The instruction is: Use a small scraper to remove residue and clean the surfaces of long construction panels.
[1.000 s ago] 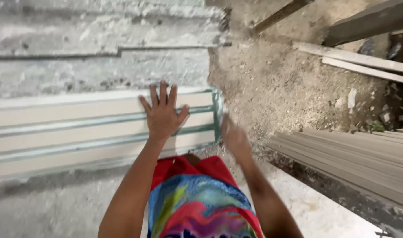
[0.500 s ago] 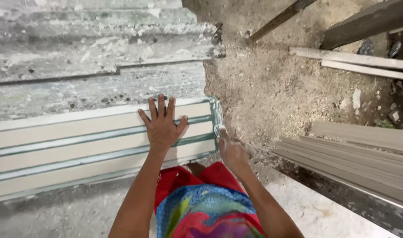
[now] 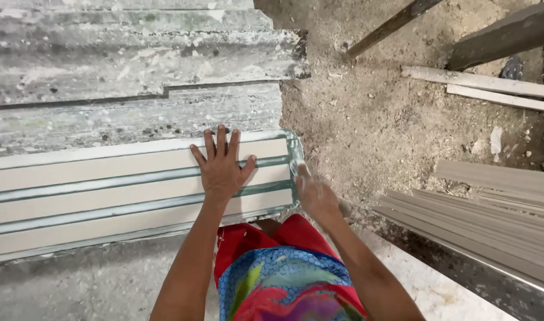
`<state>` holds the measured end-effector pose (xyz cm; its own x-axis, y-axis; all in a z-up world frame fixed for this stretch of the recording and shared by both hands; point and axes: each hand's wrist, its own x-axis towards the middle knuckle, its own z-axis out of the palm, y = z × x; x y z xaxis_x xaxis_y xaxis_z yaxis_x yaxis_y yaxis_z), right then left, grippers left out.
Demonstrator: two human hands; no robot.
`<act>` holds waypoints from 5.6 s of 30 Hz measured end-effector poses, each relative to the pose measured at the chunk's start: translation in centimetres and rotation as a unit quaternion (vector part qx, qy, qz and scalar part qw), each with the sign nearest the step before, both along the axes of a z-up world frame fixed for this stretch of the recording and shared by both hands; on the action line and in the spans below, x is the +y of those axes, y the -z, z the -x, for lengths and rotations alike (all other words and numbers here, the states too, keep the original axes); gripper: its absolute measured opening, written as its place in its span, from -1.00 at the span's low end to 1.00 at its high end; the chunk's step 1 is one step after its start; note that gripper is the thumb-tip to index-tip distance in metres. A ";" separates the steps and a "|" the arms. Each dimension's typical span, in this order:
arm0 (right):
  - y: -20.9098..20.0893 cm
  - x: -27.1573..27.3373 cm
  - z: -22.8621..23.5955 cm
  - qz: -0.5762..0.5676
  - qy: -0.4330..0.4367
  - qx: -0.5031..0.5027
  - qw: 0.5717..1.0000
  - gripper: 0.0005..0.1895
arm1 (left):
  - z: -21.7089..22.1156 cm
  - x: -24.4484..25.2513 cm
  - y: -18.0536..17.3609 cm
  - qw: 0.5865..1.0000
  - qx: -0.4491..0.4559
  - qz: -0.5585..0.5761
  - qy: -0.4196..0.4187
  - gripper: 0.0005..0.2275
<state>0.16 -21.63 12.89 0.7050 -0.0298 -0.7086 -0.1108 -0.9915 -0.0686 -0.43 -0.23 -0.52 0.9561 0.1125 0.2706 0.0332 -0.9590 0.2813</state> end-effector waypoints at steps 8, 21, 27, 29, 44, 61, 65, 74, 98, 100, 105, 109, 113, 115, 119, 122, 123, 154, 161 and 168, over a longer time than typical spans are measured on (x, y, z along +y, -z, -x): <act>2.6 -1.0 -3.2 -0.077 0.008 -0.048 0.996 -0.45 | 0.3 0.0 -0.7 1.000 0.030 0.004 0.006 -0.36; 8.1 -8.6 -4.2 -0.402 0.294 0.123 0.858 -0.38 | 0.1 -0.4 -1.0 0.999 -0.009 -0.049 0.006 -0.36; 0.8 -6.8 -5.2 -0.371 0.301 0.107 0.872 -0.45 | -0.3 -0.3 -1.5 0.998 -0.015 -0.066 0.000 -0.37; -1.9 -6.4 -3.8 -0.377 0.458 0.068 0.802 -0.47 | 0.0 -0.4 -1.4 0.998 -0.018 -0.057 0.000 -0.36; 7.5 -10.2 -5.7 -0.436 0.288 0.125 0.843 -0.44 | 0.0 -0.4 -1.6 0.998 -0.004 -0.056 -0.003 -0.35; 2.1 -3.9 7.6 -0.345 0.516 0.131 0.773 -0.54 | -0.6 0.0 -0.8 0.997 -0.051 -0.061 -0.005 -0.36; 9.9 -9.5 10.6 -0.287 0.619 0.096 0.725 -0.43 | 0.1 -0.5 -1.5 0.995 -0.071 -0.071 -0.002 -0.39; -0.3 -0.4 10.9 -0.300 0.605 0.254 0.693 -0.65 | 0.5 0.5 -0.8 0.997 0.057 0.001 0.046 -0.32; 18.2 -10.7 15.4 -0.141 -0.277 -0.456 0.834 -0.63 | -0.1 0.0 -0.7 0.999 -0.043 -0.019 -0.002 -0.37; 11.5 -9.2 11.5 -0.001 -0.261 -0.369 0.892 -0.60 | 0.0 -0.2 -0.7 0.999 -0.038 -0.012 -0.002 -0.36; 15.2 -14.2 10.0 0.042 -0.346 -0.549 0.760 -0.68 | -0.6 0.0 -1.4 0.999 -0.044 0.007 0.011 -0.38; 10.4 -10.0 11.1 -0.069 -0.240 -0.448 0.859 -0.68 | 0.7 0.2 -1.3 0.998 -0.051 -0.003 0.027 -0.34; 4.1 -7.6 5.5 -0.004 0.103 -0.164 0.981 -0.39 | 0.3 0.2 0.4 0.996 -0.081 0.030 0.034 -0.31; 1.7 -6.0 4.9 -0.055 0.151 -0.127 0.979 -0.34 | 1.1 0.6 0.6 0.995 -0.087 0.037 0.041 -0.35; 2.1 -3.7 5.0 -0.093 0.151 -0.056 0.983 -0.32 | 2.5 2.5 0.5 0.996 -0.064 0.047 0.038 -0.42; 8.7 -7.6 5.0 -0.034 0.060 -0.092 0.993 -0.34 | 5.5 3.6 -1.0 0.994 -0.050 0.057 -0.079 -0.46; 7.5 -7.1 3.2 -0.038 0.046 -0.092 0.994 -0.34 | 6.4 4.3 -0.8 0.993 -0.052 0.054 -0.094 -0.46; 2.2 14.5 -16.9 -0.162 -0.505 0.105 0.841 -0.37 | 7.3 2.9 -2.9 0.747 0.222 0.304 -0.548 0.02; -0.4 -2.9 -17.4 0.045 -0.517 0.026 0.854 -0.38 | 3.8 2.9 -3.4 0.696 0.187 0.269 -0.639 -0.24; 3.7 5.7 -16.1 -0.052 -0.626 -0.069 0.775 -0.49 | 4.0 3.0 -3.5 0.701 0.179 0.276 -0.633 -0.26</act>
